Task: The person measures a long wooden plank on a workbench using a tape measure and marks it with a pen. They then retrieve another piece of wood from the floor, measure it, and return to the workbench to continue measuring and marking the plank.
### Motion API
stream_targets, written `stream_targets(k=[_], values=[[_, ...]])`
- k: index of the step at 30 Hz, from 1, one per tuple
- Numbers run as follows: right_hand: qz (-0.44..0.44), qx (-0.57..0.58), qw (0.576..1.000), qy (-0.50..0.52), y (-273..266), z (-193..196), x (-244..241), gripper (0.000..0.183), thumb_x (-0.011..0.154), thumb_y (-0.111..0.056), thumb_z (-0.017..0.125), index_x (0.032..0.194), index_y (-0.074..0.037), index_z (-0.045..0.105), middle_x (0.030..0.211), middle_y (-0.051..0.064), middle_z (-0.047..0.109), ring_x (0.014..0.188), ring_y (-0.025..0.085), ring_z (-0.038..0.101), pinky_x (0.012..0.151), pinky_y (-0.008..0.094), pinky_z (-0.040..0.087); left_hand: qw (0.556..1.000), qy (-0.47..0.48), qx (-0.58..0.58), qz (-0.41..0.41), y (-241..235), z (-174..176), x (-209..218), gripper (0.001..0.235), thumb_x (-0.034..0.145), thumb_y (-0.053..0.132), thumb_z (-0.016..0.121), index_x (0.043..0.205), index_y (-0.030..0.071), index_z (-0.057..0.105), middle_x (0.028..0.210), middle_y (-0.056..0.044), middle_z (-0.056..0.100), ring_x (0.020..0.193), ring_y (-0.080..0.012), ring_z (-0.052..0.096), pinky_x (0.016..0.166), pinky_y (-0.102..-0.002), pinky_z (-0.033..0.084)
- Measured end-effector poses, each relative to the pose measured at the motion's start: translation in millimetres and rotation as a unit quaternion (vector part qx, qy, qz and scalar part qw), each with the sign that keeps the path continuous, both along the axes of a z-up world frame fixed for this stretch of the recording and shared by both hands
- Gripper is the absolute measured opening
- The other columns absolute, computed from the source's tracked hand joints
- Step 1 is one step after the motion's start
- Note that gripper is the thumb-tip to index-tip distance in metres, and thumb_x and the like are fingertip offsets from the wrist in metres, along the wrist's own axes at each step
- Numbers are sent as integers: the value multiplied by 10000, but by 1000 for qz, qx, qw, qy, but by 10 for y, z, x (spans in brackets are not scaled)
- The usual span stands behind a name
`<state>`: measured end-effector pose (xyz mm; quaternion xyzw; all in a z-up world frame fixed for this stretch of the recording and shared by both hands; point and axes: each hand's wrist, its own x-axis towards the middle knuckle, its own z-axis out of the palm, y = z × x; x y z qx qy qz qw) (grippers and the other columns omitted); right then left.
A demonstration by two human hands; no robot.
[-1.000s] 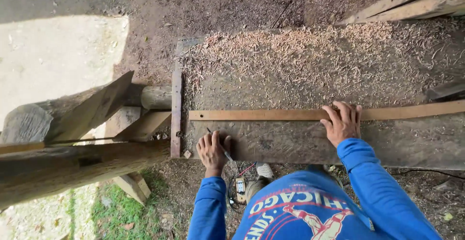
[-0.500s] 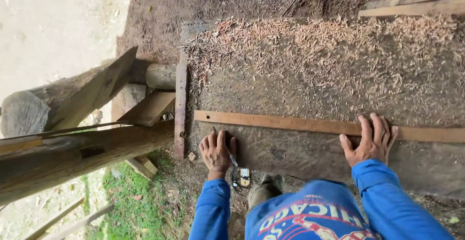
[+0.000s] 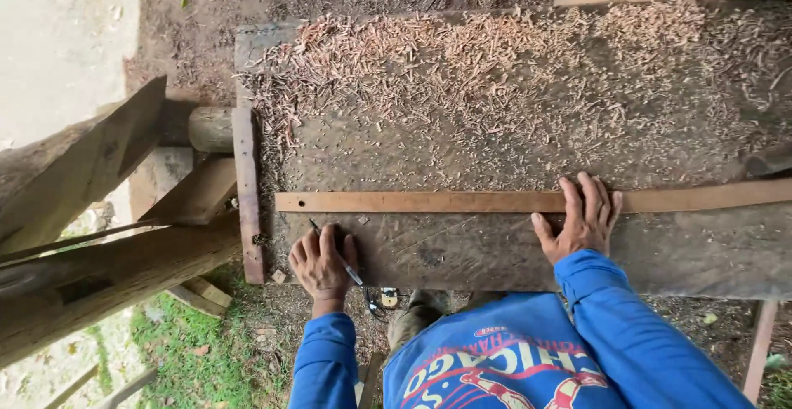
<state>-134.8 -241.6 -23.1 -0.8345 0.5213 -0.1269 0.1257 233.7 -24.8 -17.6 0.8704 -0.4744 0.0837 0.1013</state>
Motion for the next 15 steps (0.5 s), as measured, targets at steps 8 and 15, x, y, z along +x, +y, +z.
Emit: stream_targets(k=[8,15], values=[[-1,13,1000,-13,6,-39,-29,747,885,-475,721,1505,-129,489,1587,177,389,1514,397,327,1281,666,136,1000,1,9,0,18,-46,10,395,912,425,679,1190,145,659,1181,-161,606,1113,-378,558,1004,-518,417],[1,9,1000,-2,6,-95,-53,691,905,-476,722,1479,-146,524,1595,173,392,1522,394,327,1286,666,138,1000,9,8,-2,7,-14,4,391,918,419,673,1190,139,658,1167,-155,598,1112,-379,549,1001,-521,417]])
